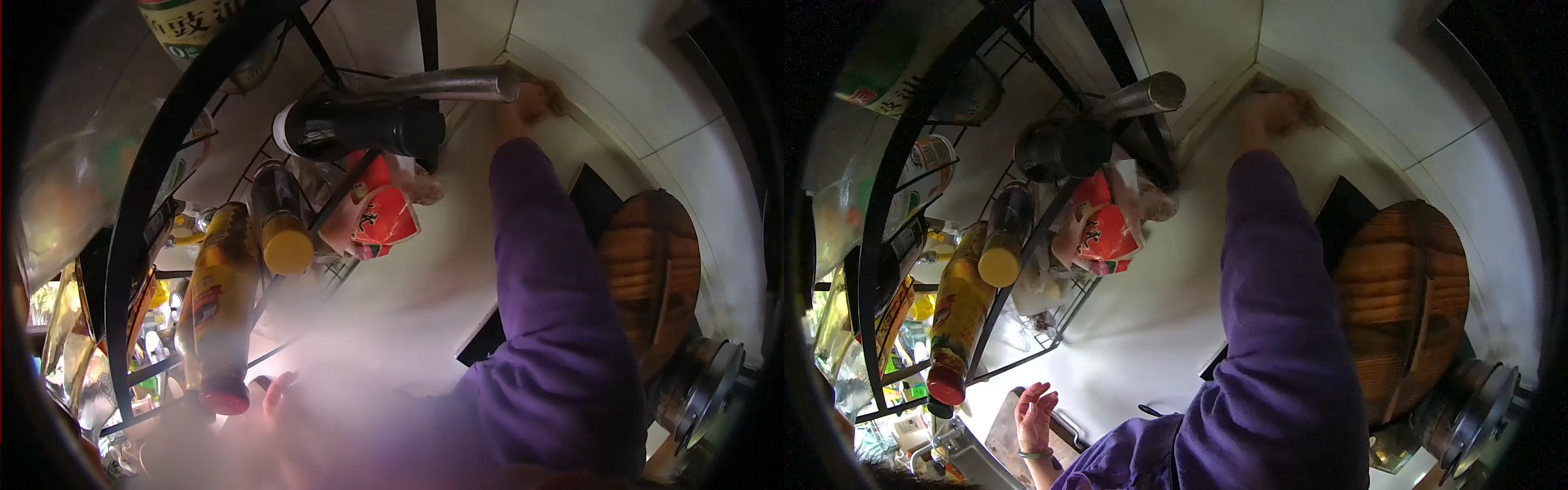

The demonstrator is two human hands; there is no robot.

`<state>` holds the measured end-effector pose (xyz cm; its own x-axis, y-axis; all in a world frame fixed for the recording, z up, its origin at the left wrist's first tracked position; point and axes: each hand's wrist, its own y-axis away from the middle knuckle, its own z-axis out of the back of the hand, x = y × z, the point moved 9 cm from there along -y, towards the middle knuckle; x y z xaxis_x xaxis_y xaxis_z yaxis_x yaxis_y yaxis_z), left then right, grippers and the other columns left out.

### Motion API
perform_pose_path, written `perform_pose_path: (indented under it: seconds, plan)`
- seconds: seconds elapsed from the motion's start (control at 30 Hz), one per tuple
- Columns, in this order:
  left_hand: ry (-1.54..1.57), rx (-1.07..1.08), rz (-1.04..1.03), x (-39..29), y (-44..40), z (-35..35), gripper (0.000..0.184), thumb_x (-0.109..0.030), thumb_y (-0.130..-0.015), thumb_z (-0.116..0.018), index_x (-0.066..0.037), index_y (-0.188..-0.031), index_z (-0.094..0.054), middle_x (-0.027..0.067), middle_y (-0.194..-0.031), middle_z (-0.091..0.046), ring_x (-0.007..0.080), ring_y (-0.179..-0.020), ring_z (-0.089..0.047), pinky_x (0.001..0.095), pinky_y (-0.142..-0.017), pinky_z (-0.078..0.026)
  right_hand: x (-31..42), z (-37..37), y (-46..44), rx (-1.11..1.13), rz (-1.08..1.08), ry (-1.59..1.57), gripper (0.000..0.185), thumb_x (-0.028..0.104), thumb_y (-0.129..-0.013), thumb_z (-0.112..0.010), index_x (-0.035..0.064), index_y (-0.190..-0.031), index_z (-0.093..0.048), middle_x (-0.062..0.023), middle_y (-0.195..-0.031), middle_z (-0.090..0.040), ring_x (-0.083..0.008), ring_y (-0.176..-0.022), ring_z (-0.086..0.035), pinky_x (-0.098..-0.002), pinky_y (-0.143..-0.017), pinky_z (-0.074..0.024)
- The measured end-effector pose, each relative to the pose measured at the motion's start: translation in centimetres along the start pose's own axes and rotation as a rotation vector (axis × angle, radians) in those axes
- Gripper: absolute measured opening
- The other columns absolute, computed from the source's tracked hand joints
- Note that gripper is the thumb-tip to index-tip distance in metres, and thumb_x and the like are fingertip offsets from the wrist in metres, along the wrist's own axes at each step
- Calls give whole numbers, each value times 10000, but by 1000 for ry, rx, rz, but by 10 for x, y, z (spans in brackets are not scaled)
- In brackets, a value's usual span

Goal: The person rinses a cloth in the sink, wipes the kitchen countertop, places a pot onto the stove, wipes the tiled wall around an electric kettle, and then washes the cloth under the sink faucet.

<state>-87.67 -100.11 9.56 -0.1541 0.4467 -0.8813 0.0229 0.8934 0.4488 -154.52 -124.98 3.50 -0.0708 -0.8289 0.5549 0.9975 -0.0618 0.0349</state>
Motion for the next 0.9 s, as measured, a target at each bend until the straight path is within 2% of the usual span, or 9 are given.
perform_pose_path:
  seconds: [0.07, 0.1, 0.17, 0.23, 0.27, 0.33, 0.47, 0.57, 0.9]
  plan:
    - [-13, 21, -16, -1, 3, -2, 430, -205, -831, -590, 26, -1168, -458, 189, -1158, -524, 281, -992, -574, 377, -874, -454, 8, -14, -8, 66, 36, 64, 358, 178, -841, -551, -37, -1114, -469, -182, -1150, -465, -246, -976, -550, -331, -792, -471]
    - [-13, 23, -10, -3, 3, -8, 430, -205, -831, -590, 26, -1168, -458, 189, -1158, -524, 281, -992, -574, 377, -874, -454, 45, -53, -10, 383, 544, 435, 330, 174, -834, -559, -22, -1092, -495, -182, -1118, -494, -261, -947, -566, -344, -774, -481]
    - [4, 8, 8, 3, 3, -5, 431, -209, -833, -588, 27, -1168, -457, 181, -1157, -525, 277, -993, -572, 380, -879, -449, 53, -94, 24, 698, 1051, 803, 302, 169, -827, -568, -7, -1069, -522, -182, -1086, -523, -276, -919, -581, -356, -756, -490]
    - [-4, -15, -8, -1, 5, -3, 431, -210, -834, -587, 28, -1168, -457, 180, -1156, -525, 277, -992, -572, 382, -882, -447, 34, -58, 8, 293, 166, -269, 345, 169, -787, -606, 11, -1082, -525, -188, -1026, -576, -293, -955, -571, -379, -743, -490]
    - [1, -32, -21, -2, 9, 0, 432, -212, -835, -586, 29, -1169, -456, 178, -1155, -525, 277, -991, -572, 384, -885, -444, 27, -70, 6, 302, 166, -266, 345, 169, -787, -606, 11, -1082, -525, -188, -1026, -576, -293, -955, -571, -379, -743, -490]
    - [24, -19, -33, -1, 15, 7, 435, -214, -836, -584, 28, -1173, -454, 173, -1161, -521, 276, -993, -570, 386, -887, -441, 42, -70, -4, 259, 422, -289, 355, 138, -785, -584, -5, -1102, -513, -215, -1027, -581, -309, -960, -567, -397, -760, -485]
    - [26, -2, -21, 7, 25, 22, 462, -229, -830, -589, 24, -1187, -443, 161, -1176, -512, 273, -1008, -562, 383, -885, -443, 42, -46, 2, 337, 628, -358, 325, 93, -803, -531, -7, -1112, -509, -219, -1057, -567, -314, -967, -564, -397, -782, -473]
    - [37, -10, -38, 14, 24, 33, 468, -235, -828, -591, 24, -1189, -442, 165, -1182, -506, 270, -1007, -562, 380, -883, -444, 38, -32, 14, 258, 798, 57, 343, 70, -801, -502, -14, -1134, -492, -204, -1049, -573, -324, -974, -556, -401, -822, -446]
    - [-91, 89, -191, 12, 24, 60, 500, -260, -829, -588, 25, -1209, -434, 175, -1201, -495, 262, -1013, -561, 378, -910, -420, -18, 6, 132, 337, 1132, -440, 253, 26, -698, -477, 25, -924, -590, -225, -843, -592, -388, -856, -563, -438, -728, -436]
